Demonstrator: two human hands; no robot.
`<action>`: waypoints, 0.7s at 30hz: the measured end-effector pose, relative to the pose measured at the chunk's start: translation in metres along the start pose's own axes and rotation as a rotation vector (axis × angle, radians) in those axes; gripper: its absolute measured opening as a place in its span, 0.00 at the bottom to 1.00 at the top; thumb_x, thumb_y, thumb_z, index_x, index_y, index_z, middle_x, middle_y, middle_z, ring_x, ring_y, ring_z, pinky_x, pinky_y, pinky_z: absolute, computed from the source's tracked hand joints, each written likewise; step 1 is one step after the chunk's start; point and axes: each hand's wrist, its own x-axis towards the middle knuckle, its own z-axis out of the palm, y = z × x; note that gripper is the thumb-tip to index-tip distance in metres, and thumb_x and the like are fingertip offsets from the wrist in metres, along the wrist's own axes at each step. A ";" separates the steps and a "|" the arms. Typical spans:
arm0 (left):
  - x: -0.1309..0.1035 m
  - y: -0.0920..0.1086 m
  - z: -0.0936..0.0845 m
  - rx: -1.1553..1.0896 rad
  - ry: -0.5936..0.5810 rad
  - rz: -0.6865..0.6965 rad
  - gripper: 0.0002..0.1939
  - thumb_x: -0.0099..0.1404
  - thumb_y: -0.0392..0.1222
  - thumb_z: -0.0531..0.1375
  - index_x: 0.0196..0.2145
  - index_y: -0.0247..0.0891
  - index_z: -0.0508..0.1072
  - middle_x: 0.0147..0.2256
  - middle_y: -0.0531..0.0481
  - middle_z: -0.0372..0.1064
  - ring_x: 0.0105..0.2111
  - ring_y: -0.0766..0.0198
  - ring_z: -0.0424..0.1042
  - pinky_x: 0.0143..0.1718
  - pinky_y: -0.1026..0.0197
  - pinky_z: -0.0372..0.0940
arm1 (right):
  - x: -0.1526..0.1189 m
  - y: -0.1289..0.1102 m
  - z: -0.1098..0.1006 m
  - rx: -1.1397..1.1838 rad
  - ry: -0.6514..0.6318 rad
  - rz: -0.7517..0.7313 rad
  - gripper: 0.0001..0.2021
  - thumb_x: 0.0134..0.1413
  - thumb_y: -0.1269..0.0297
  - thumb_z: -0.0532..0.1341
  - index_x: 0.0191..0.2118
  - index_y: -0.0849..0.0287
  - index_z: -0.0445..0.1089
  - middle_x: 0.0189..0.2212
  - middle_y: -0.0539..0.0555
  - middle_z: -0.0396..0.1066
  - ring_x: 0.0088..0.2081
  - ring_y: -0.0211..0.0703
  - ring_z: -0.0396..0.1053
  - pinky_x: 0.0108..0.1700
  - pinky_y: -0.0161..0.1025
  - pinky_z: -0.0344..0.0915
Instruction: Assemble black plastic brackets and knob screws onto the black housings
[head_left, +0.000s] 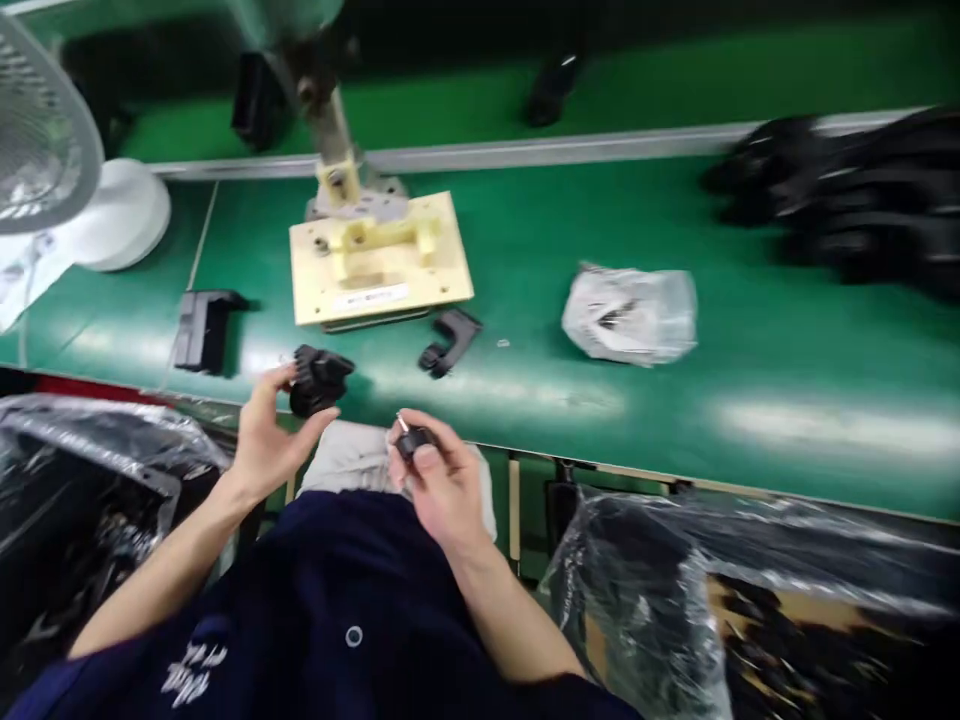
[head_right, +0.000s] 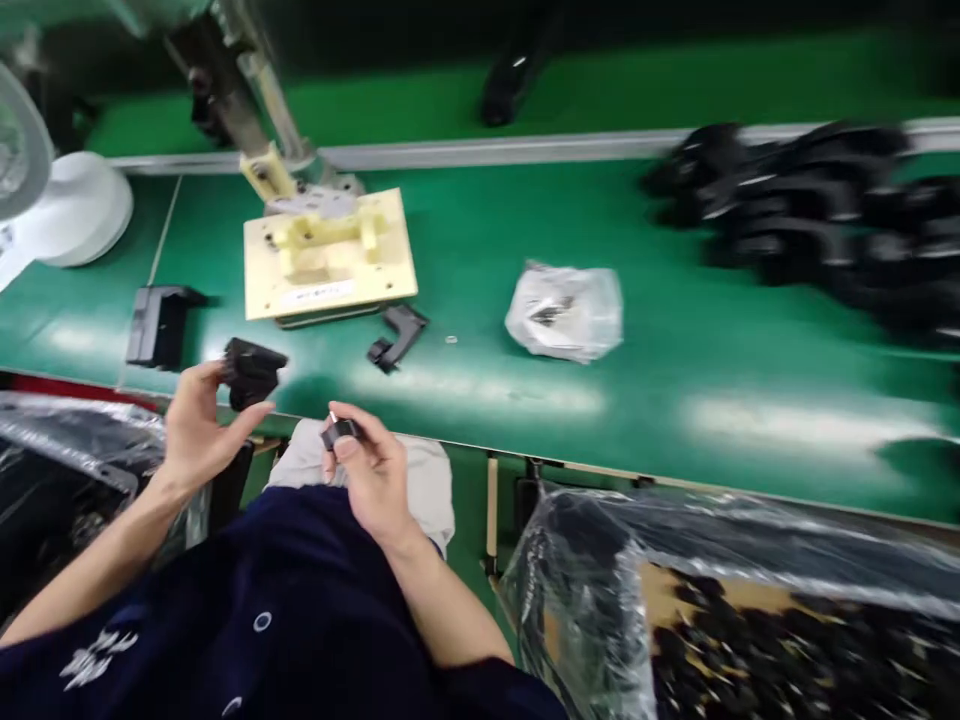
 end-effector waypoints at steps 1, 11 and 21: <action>0.003 -0.002 0.003 0.078 -0.014 0.096 0.24 0.58 0.43 0.67 0.50 0.38 0.65 0.41 0.43 0.70 0.42 0.55 0.73 0.42 0.53 0.71 | 0.003 -0.001 0.000 0.001 -0.032 0.010 0.20 0.47 0.52 0.72 0.42 0.56 0.72 0.32 0.51 0.71 0.20 0.32 0.65 0.20 0.31 0.63; -0.005 -0.001 0.020 0.082 0.116 0.431 0.35 0.66 0.39 0.60 0.66 0.35 0.50 0.46 0.37 0.70 0.45 0.55 0.72 0.43 0.54 0.71 | 0.011 0.016 0.038 0.113 -0.243 0.169 0.16 0.51 0.56 0.71 0.39 0.57 0.67 0.28 0.49 0.73 0.21 0.35 0.68 0.23 0.33 0.67; -0.013 -0.029 0.022 0.180 0.299 0.550 0.35 0.63 0.45 0.63 0.63 0.37 0.53 0.44 0.39 0.71 0.45 0.52 0.73 0.40 0.51 0.73 | 0.009 0.025 0.050 0.119 -0.119 0.233 0.17 0.50 0.53 0.71 0.38 0.56 0.67 0.23 0.46 0.70 0.22 0.34 0.67 0.24 0.32 0.67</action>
